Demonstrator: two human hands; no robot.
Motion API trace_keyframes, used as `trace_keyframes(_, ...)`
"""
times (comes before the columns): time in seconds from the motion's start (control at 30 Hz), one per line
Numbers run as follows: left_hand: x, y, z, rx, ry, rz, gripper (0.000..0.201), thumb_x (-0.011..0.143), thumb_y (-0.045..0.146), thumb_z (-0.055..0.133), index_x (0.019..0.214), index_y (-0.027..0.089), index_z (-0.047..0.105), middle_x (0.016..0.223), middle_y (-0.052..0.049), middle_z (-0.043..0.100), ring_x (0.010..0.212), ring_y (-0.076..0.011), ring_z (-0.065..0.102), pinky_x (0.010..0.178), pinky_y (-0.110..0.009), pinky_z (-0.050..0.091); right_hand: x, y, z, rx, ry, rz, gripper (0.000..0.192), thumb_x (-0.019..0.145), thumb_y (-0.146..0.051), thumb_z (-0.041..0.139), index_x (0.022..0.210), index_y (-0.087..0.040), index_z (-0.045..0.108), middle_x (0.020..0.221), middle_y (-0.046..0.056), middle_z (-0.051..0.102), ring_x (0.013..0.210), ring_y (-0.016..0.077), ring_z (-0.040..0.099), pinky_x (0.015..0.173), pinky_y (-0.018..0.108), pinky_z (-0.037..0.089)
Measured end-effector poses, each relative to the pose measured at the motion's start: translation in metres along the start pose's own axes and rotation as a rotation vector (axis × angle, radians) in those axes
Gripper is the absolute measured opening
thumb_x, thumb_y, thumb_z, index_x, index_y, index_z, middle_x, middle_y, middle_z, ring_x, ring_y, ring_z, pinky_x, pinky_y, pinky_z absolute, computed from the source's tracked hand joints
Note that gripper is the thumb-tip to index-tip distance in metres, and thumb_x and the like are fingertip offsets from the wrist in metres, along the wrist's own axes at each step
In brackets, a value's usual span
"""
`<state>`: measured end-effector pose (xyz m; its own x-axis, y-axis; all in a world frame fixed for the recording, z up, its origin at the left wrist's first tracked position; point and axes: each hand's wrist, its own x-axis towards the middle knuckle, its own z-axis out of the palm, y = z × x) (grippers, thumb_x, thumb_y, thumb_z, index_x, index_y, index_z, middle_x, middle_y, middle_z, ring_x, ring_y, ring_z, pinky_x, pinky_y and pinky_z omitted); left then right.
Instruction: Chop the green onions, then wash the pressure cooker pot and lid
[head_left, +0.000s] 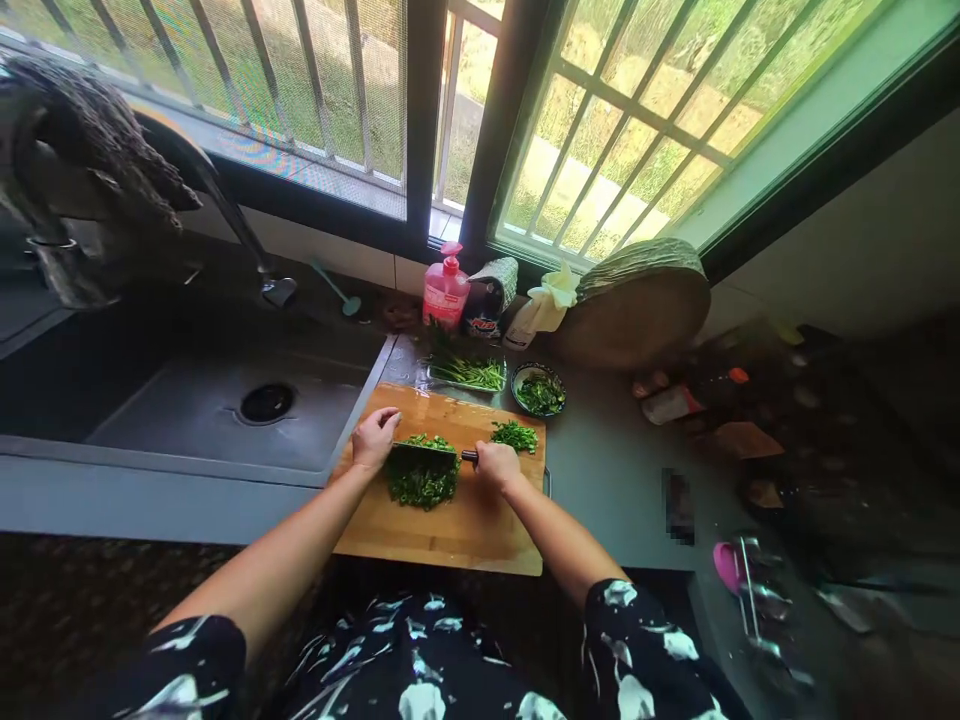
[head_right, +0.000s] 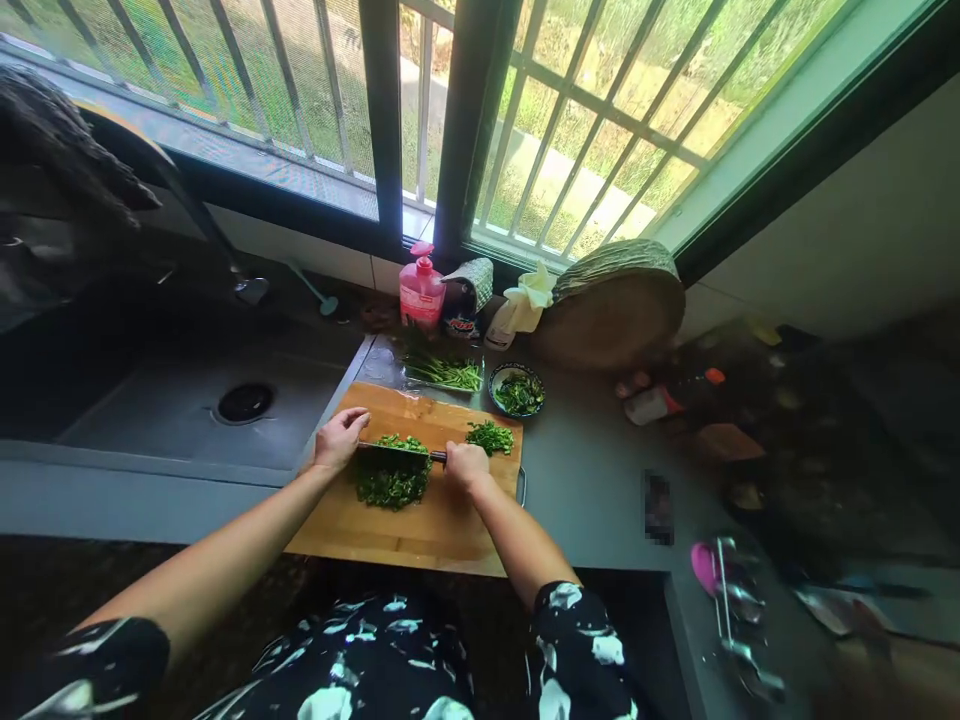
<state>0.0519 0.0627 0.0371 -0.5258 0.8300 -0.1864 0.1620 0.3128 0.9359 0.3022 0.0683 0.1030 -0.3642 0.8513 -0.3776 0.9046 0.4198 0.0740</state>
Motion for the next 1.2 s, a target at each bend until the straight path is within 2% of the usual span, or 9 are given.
trace_keyframes(0.2, 0.028, 0.011, 0.004, -0.112, -0.023, -0.013, 0.029, 0.071, 0.038, 0.058, 0.088, 0.015, 0.065, 0.08, -0.008, 0.071, 0.079, -0.0211, 0.068, 0.077, -0.031, 0.051, 0.011, 0.002, -0.026, -0.003, 0.036, -0.042, 0.024, 0.079, -0.029, 0.051, 0.095, -0.019, 0.065, 0.09, 0.012, 0.07, 0.083, 0.0257, 0.067, 0.069, 0.033, 0.051)
trace_keyframes(0.4, 0.028, 0.0, 0.014, -0.136, -0.034, -0.046, 0.024, 0.069, 0.035, 0.061, 0.085, 0.018, 0.065, 0.078, -0.007, 0.072, 0.08, -0.0223, 0.068, 0.08, -0.033, 0.051, 0.009, -0.001, -0.013, 0.022, -0.027, 0.073, 0.028, 0.084, -0.029, 0.047, 0.104, -0.019, 0.063, 0.095, 0.012, 0.07, 0.086, 0.0239, 0.067, 0.073, 0.031, 0.051)
trace_keyframes(0.6, 0.025, 0.005, 0.009, -0.16, -0.033, -0.064, 0.021, 0.07, 0.035, 0.06, 0.078, 0.017, 0.063, 0.07, -0.007, 0.07, 0.072, -0.0232, 0.068, 0.076, -0.035, 0.052, 0.008, 0.002, -0.022, 0.021, -0.035, -0.01, 0.026, 0.081, -0.03, 0.049, 0.098, -0.019, 0.065, 0.092, 0.013, 0.07, 0.085, 0.0242, 0.067, 0.071, 0.032, 0.051)
trace_keyframes(0.8, 0.009, 0.002, 0.009, -0.163, -0.057, -0.045, 0.027, 0.07, 0.039, 0.06, 0.086, 0.017, 0.064, 0.078, -0.008, 0.072, 0.079, -0.0218, 0.068, 0.077, -0.032, 0.051, -0.002, 0.0, -0.005, 0.048, -0.015, 0.051, 0.026, 0.083, -0.029, 0.048, 0.101, -0.019, 0.063, 0.094, 0.011, 0.07, 0.085, 0.023, 0.067, 0.071, 0.031, 0.051)
trace_keyframes(1.0, 0.026, 0.013, 0.01, -0.167, -0.061, -0.049, 0.03, 0.07, 0.043, 0.062, 0.083, 0.016, 0.064, 0.075, -0.008, 0.072, 0.074, -0.0226, 0.069, 0.078, -0.035, 0.051, 0.01, 0.007, -0.025, 0.028, -0.005, 0.01, 0.026, 0.08, -0.029, 0.05, 0.098, -0.019, 0.066, 0.092, 0.013, 0.07, 0.086, 0.0248, 0.067, 0.072, 0.032, 0.051)
trace_keyframes(1.2, 0.029, 0.007, 0.022, -0.186, -0.06, -0.028, 0.031, 0.072, 0.043, 0.06, 0.089, 0.016, 0.063, 0.079, -0.008, 0.072, 0.078, -0.0222, 0.069, 0.082, -0.035, 0.05, 0.011, 0.008, -0.017, 0.03, -0.032, 0.087, 0.026, 0.084, -0.03, 0.048, 0.103, -0.02, 0.063, 0.097, 0.012, 0.07, 0.088, 0.0235, 0.067, 0.073, 0.032, 0.05)
